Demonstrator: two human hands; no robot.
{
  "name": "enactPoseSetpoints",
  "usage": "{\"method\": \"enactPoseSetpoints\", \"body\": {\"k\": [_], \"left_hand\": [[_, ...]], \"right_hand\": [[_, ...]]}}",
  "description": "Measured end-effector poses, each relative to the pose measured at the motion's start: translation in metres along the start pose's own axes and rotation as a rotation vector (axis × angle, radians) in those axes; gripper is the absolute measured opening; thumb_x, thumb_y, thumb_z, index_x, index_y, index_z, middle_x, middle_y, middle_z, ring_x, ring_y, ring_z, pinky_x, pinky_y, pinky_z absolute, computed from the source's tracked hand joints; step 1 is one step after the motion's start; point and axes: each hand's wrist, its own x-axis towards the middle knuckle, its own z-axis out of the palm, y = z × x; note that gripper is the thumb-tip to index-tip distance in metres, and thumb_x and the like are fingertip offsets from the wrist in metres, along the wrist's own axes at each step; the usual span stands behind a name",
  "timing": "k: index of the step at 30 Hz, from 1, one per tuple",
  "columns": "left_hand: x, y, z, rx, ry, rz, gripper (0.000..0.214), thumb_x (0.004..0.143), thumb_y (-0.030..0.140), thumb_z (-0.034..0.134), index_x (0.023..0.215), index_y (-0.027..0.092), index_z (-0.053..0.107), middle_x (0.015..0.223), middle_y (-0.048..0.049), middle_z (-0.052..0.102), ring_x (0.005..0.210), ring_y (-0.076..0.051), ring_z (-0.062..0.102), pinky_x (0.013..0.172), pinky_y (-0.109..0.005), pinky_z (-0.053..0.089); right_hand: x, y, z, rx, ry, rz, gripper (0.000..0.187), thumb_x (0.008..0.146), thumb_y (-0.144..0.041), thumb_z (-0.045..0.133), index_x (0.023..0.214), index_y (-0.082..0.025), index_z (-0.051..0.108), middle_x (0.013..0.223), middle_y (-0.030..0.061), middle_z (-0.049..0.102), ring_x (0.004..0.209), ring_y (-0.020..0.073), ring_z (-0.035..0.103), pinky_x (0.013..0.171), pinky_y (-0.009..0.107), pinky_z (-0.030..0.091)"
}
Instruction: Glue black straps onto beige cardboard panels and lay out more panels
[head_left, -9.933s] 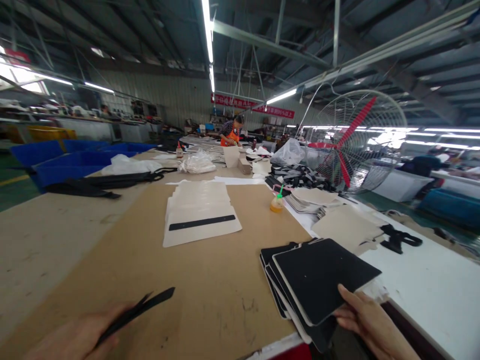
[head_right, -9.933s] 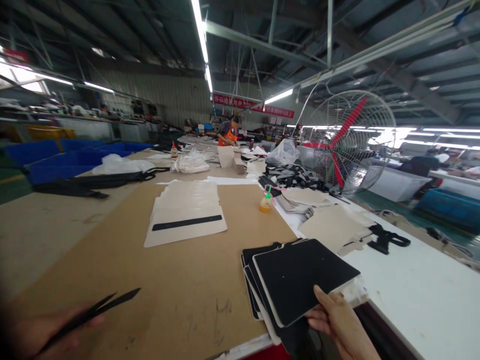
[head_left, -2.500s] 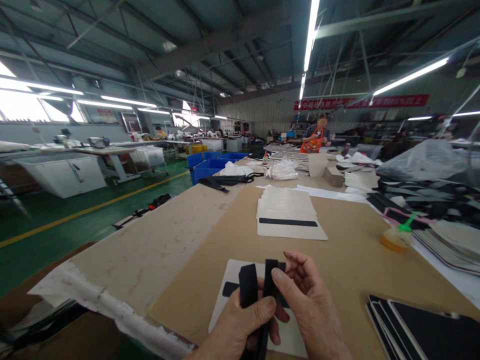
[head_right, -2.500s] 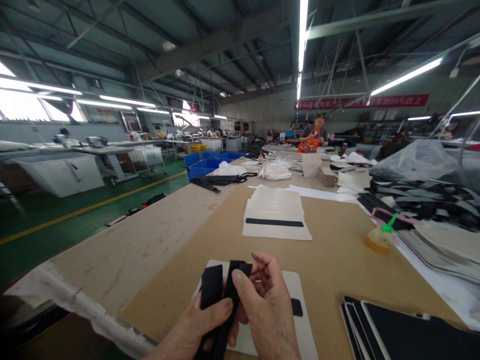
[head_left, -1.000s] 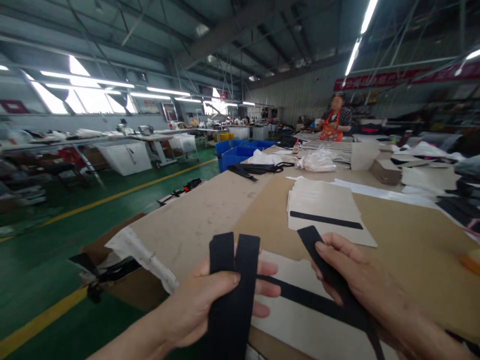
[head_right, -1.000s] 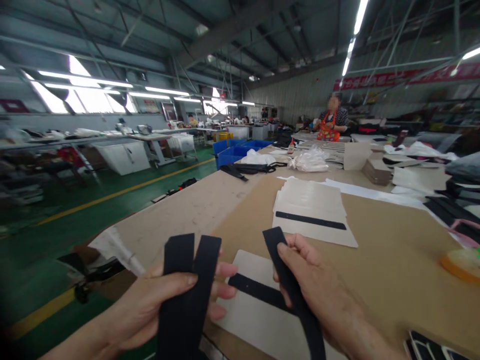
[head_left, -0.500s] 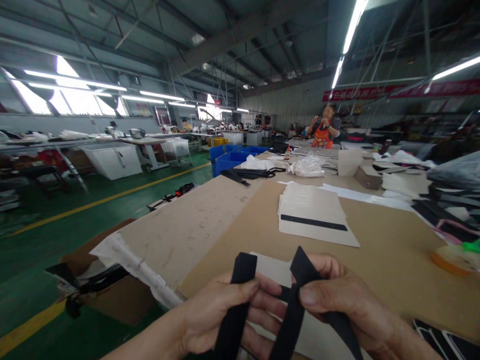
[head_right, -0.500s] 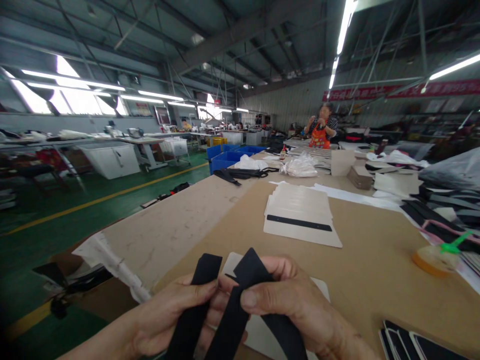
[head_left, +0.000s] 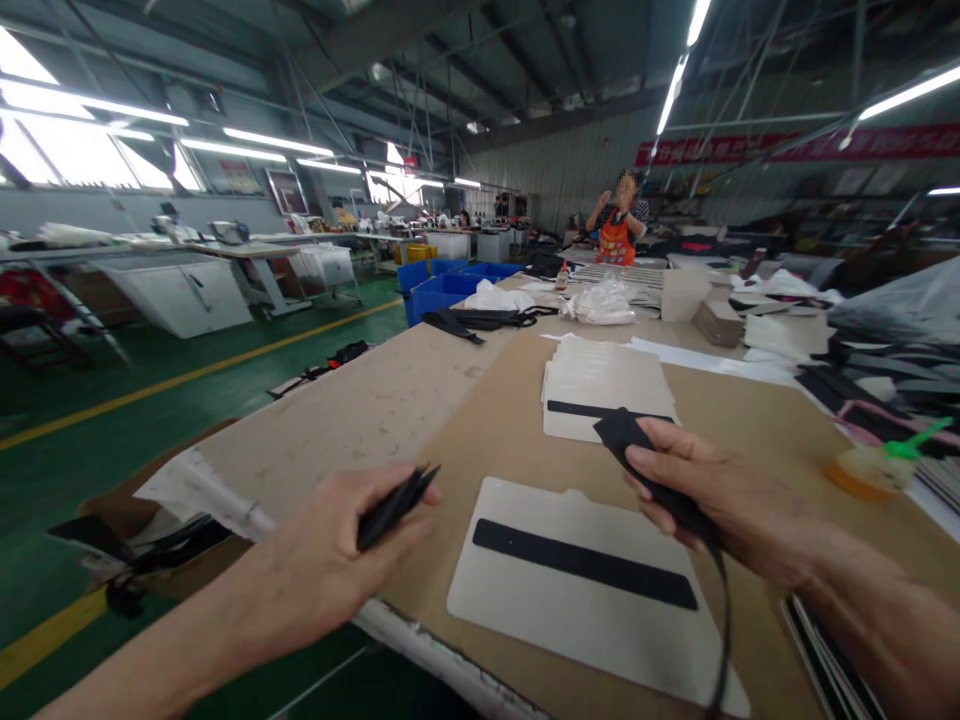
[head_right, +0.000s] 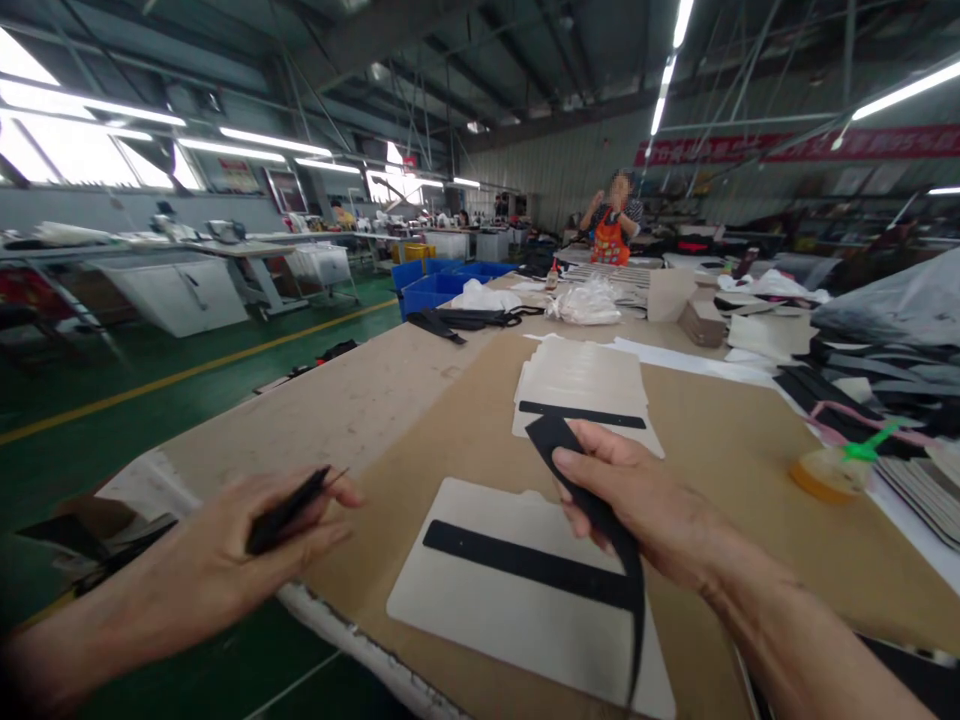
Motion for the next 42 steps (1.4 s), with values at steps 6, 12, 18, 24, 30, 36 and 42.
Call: {"method": "enactPoseSetpoints", "body": {"k": [6, 12, 18, 24, 30, 36, 42], "left_hand": [[0.03, -0.037, 0.047, 0.451, -0.163, 0.166, 0.036, 0.076, 0.006, 0.048, 0.099, 0.022, 0.07, 0.114, -0.0072, 0.066, 0.085, -0.019, 0.064, 0.076, -0.028, 0.049], [0.049, -0.076, 0.087, 0.882, -0.331, 0.198, 0.051, 0.079, 0.005, 0.041, 0.127, 0.017, 0.052, 0.137, -0.0112, 0.053, 0.114, -0.027, 0.059, 0.095, -0.042, 0.051], [0.047, -0.093, 0.085, 0.855, -0.24, 0.252, 0.045, 0.081, 0.012, 0.045, 0.125, 0.019, 0.052, 0.126, -0.0077, 0.058, 0.114, -0.025, 0.055, 0.099, -0.04, 0.05], [0.046, -0.093, 0.086, 0.856, -0.23, 0.214, 0.041, 0.08, 0.012, 0.046, 0.119, 0.019, 0.055, 0.109, -0.0078, 0.058, 0.101, -0.024, 0.056, 0.09, -0.038, 0.053], [0.044, -0.095, 0.087, 0.868, -0.223, 0.201, 0.045, 0.076, 0.01, 0.048, 0.119, 0.021, 0.054, 0.107, -0.0072, 0.057, 0.099, -0.023, 0.055, 0.087, -0.037, 0.052], [0.044, -0.098, 0.087, 0.842, -0.211, 0.207, 0.047, 0.075, 0.01, 0.049, 0.12, 0.022, 0.054, 0.12, -0.0081, 0.055, 0.108, -0.025, 0.053, 0.093, -0.039, 0.051], [0.047, -0.102, 0.086, 0.872, -0.236, 0.245, 0.05, 0.074, 0.011, 0.051, 0.123, 0.019, 0.053, 0.153, -0.0075, 0.036, 0.123, -0.027, 0.049, 0.104, -0.042, 0.046]], "right_hand": [[0.032, 0.022, 0.005, -0.221, -0.096, 0.098, 0.026, 0.085, -0.044, 0.06, 0.078, -0.02, 0.062, 0.062, -0.003, 0.059, 0.047, 0.007, 0.045, 0.045, 0.018, 0.032], [0.081, 0.047, 0.039, -0.487, -0.136, 0.031, 0.009, 0.08, -0.024, 0.059, 0.084, -0.02, 0.066, 0.071, -0.0015, 0.066, 0.061, 0.0114, 0.055, 0.058, 0.023, 0.04], [0.114, 0.061, 0.061, -0.629, -0.11, -0.075, 0.002, 0.08, -0.018, 0.059, 0.08, -0.019, 0.061, 0.061, -0.0048, 0.058, 0.055, 0.0095, 0.049, 0.054, 0.022, 0.034], [0.126, 0.072, 0.073, -0.74, -0.098, -0.126, 0.003, 0.078, -0.017, 0.06, 0.077, -0.018, 0.063, 0.063, -0.0035, 0.059, 0.059, 0.0103, 0.05, 0.057, 0.023, 0.034], [0.131, 0.081, 0.074, -0.811, -0.087, -0.112, 0.006, 0.078, -0.019, 0.06, 0.079, -0.018, 0.066, 0.065, -0.002, 0.062, 0.061, 0.0116, 0.053, 0.057, 0.023, 0.034], [0.132, 0.082, 0.077, -0.896, -0.083, -0.151, 0.008, 0.079, -0.02, 0.061, 0.08, -0.019, 0.068, 0.071, 0.0004, 0.067, 0.065, 0.0128, 0.056, 0.06, 0.024, 0.034], [0.127, 0.074, 0.082, -1.007, -0.088, -0.132, 0.011, 0.082, -0.021, 0.06, 0.085, -0.02, 0.071, 0.079, 0.0038, 0.072, 0.073, 0.0157, 0.061, 0.065, 0.025, 0.036]]}}
